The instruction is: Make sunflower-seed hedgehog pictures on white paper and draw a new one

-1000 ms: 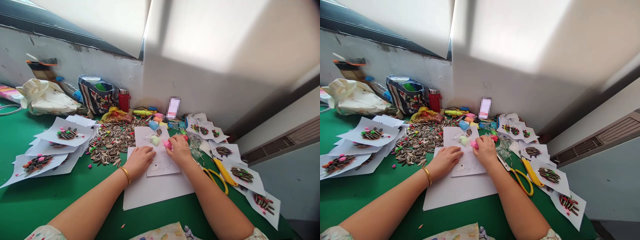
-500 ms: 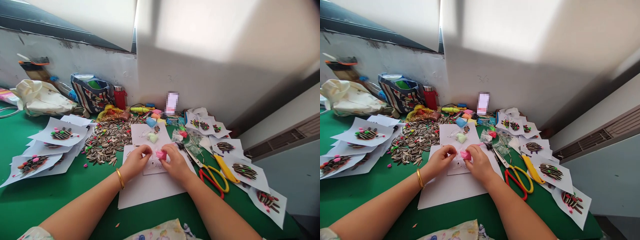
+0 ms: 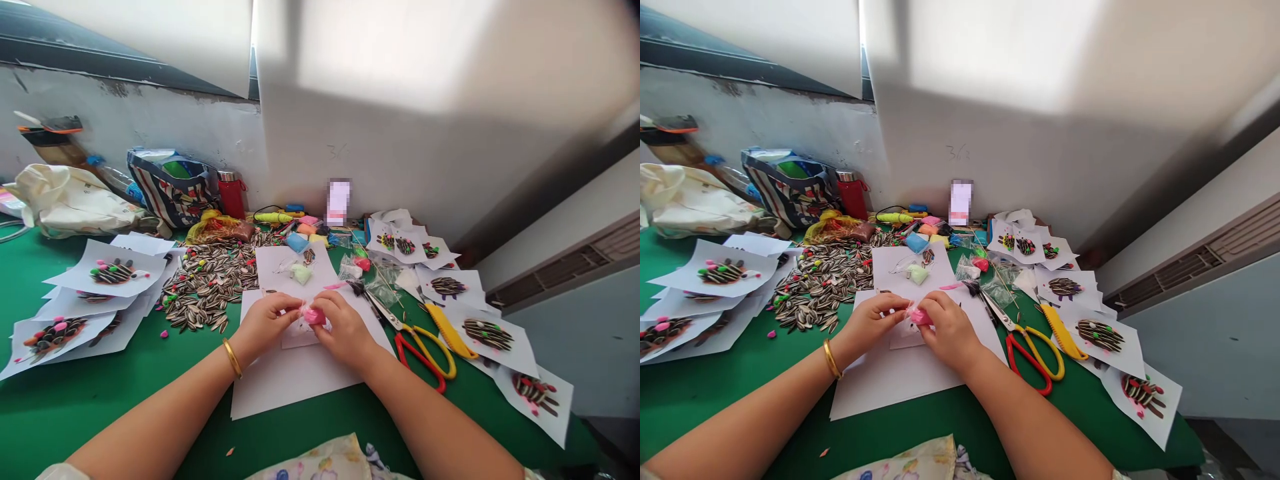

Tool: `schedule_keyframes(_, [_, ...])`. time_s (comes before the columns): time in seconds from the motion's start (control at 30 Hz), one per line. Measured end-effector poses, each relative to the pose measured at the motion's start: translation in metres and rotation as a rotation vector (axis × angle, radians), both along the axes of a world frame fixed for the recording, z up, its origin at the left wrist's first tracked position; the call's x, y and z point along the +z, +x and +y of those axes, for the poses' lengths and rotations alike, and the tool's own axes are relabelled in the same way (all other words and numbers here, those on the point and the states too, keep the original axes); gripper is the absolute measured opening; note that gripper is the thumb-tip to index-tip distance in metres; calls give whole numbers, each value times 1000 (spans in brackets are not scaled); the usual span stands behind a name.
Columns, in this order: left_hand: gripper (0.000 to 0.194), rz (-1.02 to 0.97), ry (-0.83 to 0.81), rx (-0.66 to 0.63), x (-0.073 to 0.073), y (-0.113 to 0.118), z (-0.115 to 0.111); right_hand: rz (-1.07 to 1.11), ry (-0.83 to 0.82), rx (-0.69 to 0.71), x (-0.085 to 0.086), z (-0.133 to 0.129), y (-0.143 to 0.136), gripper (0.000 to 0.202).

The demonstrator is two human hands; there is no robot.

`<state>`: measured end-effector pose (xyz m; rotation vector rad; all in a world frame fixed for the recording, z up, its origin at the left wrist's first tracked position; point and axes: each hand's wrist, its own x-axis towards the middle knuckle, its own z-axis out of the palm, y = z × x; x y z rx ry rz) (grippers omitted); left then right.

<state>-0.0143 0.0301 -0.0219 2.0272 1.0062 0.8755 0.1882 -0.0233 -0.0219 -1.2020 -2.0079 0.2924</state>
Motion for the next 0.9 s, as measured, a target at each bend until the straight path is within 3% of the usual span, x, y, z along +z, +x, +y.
schedule_keyframes(0.9, [12,-9,149,-46,7,-2,-3,82,-27,35,-1,0,-1,31])
